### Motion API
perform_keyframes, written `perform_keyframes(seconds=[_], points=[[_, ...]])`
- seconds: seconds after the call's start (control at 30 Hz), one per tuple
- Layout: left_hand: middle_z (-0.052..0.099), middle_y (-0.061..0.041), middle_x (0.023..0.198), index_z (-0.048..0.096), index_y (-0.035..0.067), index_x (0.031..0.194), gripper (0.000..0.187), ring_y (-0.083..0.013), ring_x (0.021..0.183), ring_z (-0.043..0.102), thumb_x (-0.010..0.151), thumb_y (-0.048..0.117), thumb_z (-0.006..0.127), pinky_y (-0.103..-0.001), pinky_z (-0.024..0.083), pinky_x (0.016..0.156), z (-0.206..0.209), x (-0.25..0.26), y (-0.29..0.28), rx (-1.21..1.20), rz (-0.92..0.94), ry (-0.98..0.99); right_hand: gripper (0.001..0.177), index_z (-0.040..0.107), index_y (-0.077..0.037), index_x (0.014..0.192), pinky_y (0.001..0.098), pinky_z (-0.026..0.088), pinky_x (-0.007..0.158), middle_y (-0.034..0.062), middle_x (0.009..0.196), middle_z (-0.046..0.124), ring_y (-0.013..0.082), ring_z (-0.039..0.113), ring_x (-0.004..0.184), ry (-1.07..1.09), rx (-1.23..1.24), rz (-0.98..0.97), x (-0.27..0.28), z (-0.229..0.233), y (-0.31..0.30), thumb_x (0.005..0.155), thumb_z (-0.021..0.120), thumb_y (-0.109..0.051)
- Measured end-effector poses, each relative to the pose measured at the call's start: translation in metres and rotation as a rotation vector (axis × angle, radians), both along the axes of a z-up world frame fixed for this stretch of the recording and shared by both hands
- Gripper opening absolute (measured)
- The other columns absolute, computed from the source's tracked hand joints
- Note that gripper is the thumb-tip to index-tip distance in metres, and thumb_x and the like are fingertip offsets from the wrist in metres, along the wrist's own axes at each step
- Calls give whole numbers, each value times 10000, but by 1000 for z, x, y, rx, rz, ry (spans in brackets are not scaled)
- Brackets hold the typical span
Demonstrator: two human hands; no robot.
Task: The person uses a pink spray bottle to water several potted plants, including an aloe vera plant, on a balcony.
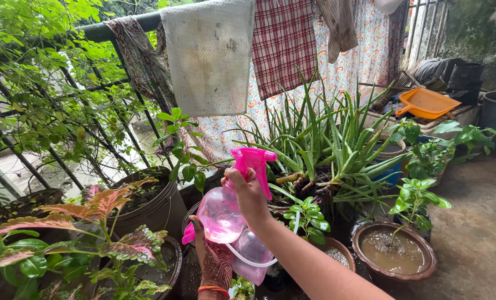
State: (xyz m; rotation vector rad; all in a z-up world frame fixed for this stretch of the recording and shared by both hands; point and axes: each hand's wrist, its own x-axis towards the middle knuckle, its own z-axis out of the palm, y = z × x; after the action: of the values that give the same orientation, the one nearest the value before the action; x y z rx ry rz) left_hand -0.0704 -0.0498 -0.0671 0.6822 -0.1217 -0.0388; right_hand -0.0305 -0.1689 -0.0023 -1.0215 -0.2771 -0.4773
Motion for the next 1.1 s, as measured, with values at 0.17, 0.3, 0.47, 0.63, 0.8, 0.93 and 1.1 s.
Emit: perform_keyframes(seconds=[0.17, 0.3, 0.47, 0.63, 0.8, 0.93, 1.1], points=[[597, -99, 1426, 461, 95, 1491, 817, -263, 1249, 617, 872, 616, 580, -445, 550, 972, -4, 6, -6, -55, 118, 16, 232, 711, -60, 899, 274, 539, 688, 20, 798, 711, 95, 651, 721, -7, 33, 30, 1, -3, 0, 906, 697, -292], [661, -63, 1263, 510, 156, 1406, 747, -225, 962, 711, 822, 618, 568, -427, 578, 648, -10, 8, -3, -52, 83, 41, 251, 715, -56, 894, 277, 542, 703, 24, 799, 722, 101, 665, 734, 16, 19, 44, 10, -5, 0, 910, 686, -305], [644, -64, 937, 569, 73, 1283, 617, -160, 526, 602, 862, 522, 607, -303, 478, 427, -28, 25, -13, -82, 231, 143, 239, 696, -60, 928, 285, 537, 713, 38, 816, 714, 114, 653, 744, 19, -48, 69, 24, -4, 5, 917, 696, -299], [700, -74, 1040, 642, 85, 1261, 611, -180, 544, 606, 848, 532, 586, -303, 498, 450, -46, 46, -6, 84, 317, 125, 245, 688, -62, 931, 311, 560, 655, 28, 828, 724, 116, 666, 762, 328, -174, -168, 8, 29, 18, 842, 710, -289], [661, -97, 1245, 610, 32, 1289, 589, -173, 746, 665, 868, 443, 594, -338, 564, 537, -63, 51, -6, 312, 524, -230, 225, 694, -33, 746, 317, 533, 611, 34, 649, 680, 143, 640, 596, 493, -215, -260, 11, 51, 30, 809, 757, -239], [642, -132, 1172, 545, 90, 1310, 580, -300, 810, 707, 883, 482, 522, -412, 594, 552, -46, 48, 1, 7, 412, 97, 175, 673, -68, 701, 320, 530, 578, 10, 603, 661, 125, 634, 558, 330, -305, -162, 31, 41, 36, 816, 706, -196], [650, -114, 1163, 494, 172, 1260, 547, -302, 949, 724, 833, 513, 484, -504, 657, 712, -19, 23, 0, -208, 365, 49, 94, 656, -104, 779, 324, 573, 649, 49, 727, 685, 146, 682, 639, 92, -354, 388, 36, 42, 40, 772, 738, -150]])
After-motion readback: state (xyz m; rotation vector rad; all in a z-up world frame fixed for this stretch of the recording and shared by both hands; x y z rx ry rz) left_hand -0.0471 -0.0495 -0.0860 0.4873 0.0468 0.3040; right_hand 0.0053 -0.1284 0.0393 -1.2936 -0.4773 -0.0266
